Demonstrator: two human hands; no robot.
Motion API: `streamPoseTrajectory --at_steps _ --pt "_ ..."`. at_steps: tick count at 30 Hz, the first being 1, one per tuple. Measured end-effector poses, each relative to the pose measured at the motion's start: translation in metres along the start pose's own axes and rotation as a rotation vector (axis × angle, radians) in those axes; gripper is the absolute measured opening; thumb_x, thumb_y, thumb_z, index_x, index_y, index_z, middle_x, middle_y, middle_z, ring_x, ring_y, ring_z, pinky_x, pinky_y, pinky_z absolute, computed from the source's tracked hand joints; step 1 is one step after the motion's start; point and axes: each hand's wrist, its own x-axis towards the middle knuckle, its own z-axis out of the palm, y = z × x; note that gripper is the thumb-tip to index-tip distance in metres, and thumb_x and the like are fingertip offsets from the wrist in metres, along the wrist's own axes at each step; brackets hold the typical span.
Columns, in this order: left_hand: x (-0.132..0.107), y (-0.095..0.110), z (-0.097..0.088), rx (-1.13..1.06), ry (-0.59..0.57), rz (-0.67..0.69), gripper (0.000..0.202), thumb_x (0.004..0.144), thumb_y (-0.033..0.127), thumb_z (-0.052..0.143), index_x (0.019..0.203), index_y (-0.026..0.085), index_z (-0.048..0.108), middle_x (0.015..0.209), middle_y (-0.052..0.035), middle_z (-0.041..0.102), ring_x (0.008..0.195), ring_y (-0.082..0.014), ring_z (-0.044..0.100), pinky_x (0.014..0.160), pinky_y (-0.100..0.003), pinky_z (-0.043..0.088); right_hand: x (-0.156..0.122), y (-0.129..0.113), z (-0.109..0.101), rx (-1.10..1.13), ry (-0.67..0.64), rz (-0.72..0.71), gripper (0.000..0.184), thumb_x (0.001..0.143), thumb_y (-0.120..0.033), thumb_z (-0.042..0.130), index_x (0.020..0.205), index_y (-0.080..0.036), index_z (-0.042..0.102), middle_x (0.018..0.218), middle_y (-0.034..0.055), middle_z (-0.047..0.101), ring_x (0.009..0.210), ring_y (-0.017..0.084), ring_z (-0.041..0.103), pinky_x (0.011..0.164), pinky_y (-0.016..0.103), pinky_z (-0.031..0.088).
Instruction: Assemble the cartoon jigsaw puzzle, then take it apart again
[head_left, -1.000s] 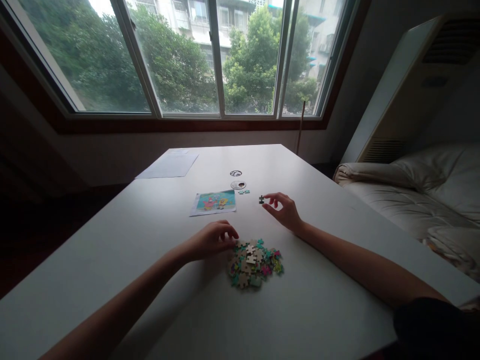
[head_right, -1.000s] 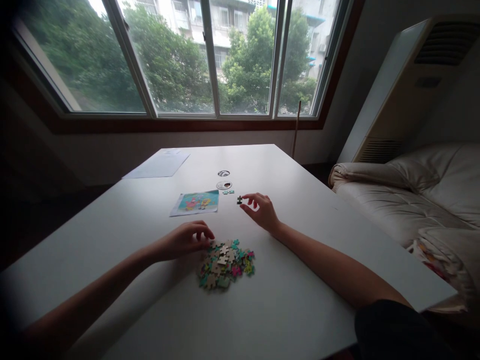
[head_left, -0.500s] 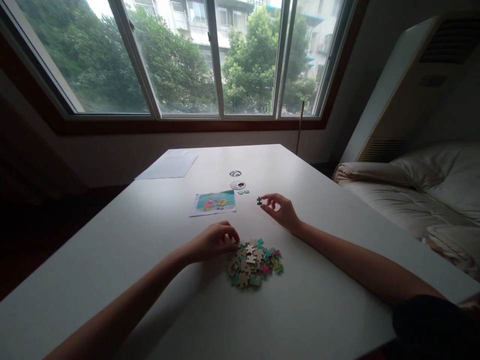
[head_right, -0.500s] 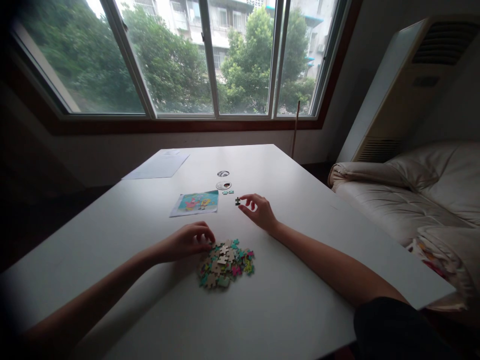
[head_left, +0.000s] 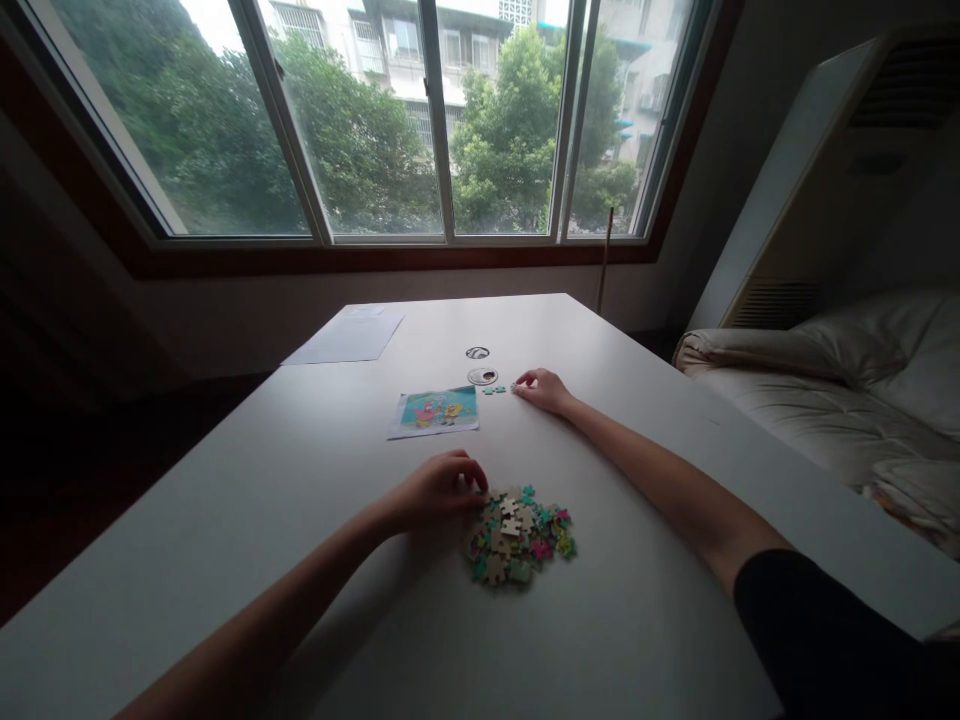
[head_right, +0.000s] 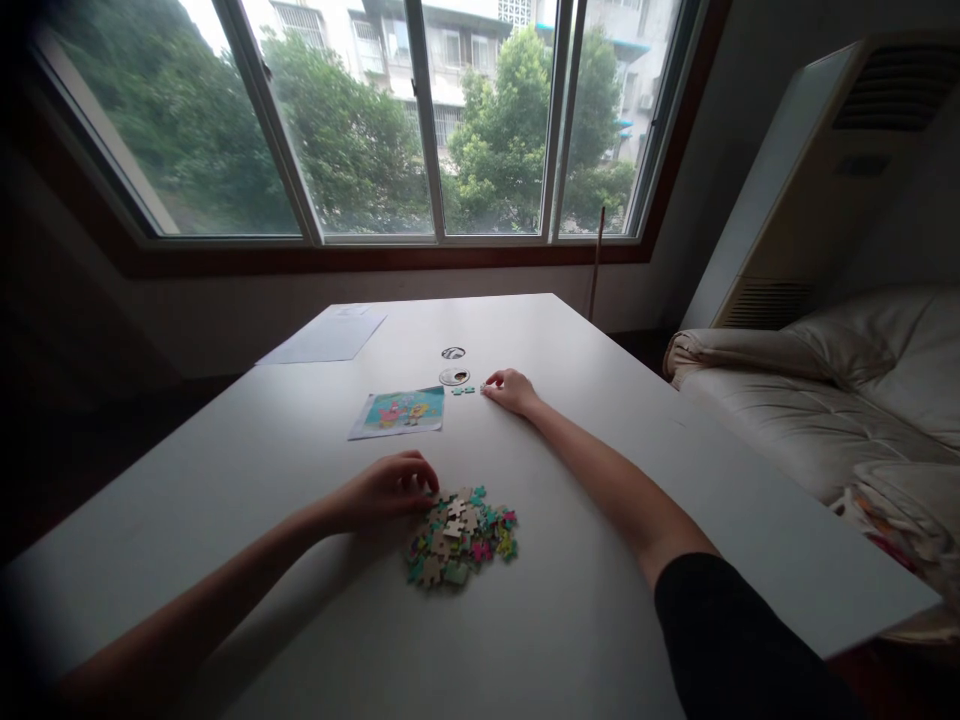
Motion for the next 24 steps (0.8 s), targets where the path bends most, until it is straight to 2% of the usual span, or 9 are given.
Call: streamPoseTrajectory --at_steps 9,17,24 --pt "0.001 0.006 0.001 -0.003 0.012 -0.010 0.021 0.073 0.038 0.067 0.082 0.019 0.069 0.079 -0.0019 0.053 0.067 -0.0133 0.049 0.061 -0.023 0.040 0.011 -0.001 -0.002 -0.053 -0.098 0.048 0.028 0.074 -0.042 0.064 0.095 -0.024 0.072 0.087 0.0022 0.066 0.078 0.015 0.058 0.067 0.023 0.040" --pt "0.000 0.005 0.000 -0.004 0.008 -0.012 0.021 0.074 0.037 0.066 0.083 0.019 0.069 0.080 -0.0022 0.054 0.066 -0.0130 0.049 0.061 -0.023 0.040 0.013 -0.002 -0.008 -0.027 -0.150 0.052 0.027 0.074 -0.038 0.066 0.095 -0.023 0.072 0.084 0.0011 0.066 0.076 0.014 0.059 0.065 0.022 0.040" --pt "0.001 0.003 0.001 0.009 0.001 -0.002 0.021 0.075 0.038 0.066 0.084 0.019 0.068 0.079 -0.0018 0.053 0.067 -0.0127 0.049 0.061 -0.023 0.040 0.008 -0.003 -0.008 -0.001 -0.114 0.046 0.026 0.075 -0.033 0.065 0.096 -0.018 0.071 0.087 0.0046 0.066 0.078 0.015 0.058 0.068 0.024 0.041"
